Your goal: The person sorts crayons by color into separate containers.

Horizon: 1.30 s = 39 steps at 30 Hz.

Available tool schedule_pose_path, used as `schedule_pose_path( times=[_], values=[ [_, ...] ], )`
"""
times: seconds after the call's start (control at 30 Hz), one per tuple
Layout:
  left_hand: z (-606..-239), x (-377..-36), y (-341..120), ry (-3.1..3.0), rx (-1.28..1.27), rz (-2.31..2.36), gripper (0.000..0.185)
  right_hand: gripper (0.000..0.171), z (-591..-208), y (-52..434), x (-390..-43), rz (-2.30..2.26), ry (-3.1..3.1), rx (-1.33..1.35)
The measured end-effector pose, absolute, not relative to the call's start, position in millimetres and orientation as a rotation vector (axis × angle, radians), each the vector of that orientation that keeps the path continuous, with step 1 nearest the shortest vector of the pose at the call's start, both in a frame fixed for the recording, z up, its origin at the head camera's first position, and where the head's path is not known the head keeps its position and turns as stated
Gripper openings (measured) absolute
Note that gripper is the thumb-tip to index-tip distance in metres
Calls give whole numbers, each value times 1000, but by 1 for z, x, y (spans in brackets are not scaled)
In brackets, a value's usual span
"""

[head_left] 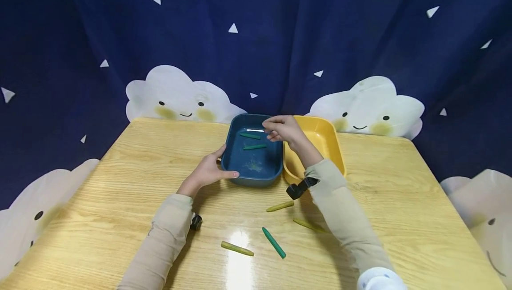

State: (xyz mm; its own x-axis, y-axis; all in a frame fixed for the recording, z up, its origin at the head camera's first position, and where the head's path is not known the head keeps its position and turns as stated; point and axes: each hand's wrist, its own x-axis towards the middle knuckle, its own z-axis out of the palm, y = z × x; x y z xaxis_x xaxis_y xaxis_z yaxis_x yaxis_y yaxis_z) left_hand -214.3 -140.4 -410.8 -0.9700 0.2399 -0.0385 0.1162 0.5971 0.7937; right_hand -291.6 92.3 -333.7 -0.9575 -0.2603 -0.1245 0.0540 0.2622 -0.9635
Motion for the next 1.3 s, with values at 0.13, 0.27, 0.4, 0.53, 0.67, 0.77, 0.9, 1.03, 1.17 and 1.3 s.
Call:
schedule_pose_path(
  times=[0.13,0.27,0.4,0.53,0.67,0.77,0.9,1.03,1.17,1.3],
  values=[
    [-412,-215,-140,2681,307,1317,101,31,-331,99,-283,-1737,2277,-206],
    [-412,-214,-140,2680,308,1320,102,32,-328,104,-275,-1714,2274,-236],
    [-412,-214,-141,2685,310,1314,103,29,-328,108,-266,-1722,2255,-285],
    [-411,-214,-143,2681,307,1320,102,28,-330,111,-259,-1733,2229,-342],
    [-409,-214,-143,2668,306,1337,102,29,-333,115,-253,-1702,2214,-412],
    [-409,-215,-143,2667,307,1344,102,29,-338,120,-248,-1645,2179,-506],
    [-411,-215,-144,2665,303,1341,102,31,-345,127,-242,-1540,2064,-659],
    [-411,-214,-144,2660,293,1341,103,35,-351,130,-234,-1437,1961,-767],
    [-411,-214,-142,2658,304,1345,103,34,-355,132,-228,-1395,1884,-831],
    [-412,-214,-140,2659,323,1356,101,40,-360,135,-224,-1368,1771,-923]
  ],
)
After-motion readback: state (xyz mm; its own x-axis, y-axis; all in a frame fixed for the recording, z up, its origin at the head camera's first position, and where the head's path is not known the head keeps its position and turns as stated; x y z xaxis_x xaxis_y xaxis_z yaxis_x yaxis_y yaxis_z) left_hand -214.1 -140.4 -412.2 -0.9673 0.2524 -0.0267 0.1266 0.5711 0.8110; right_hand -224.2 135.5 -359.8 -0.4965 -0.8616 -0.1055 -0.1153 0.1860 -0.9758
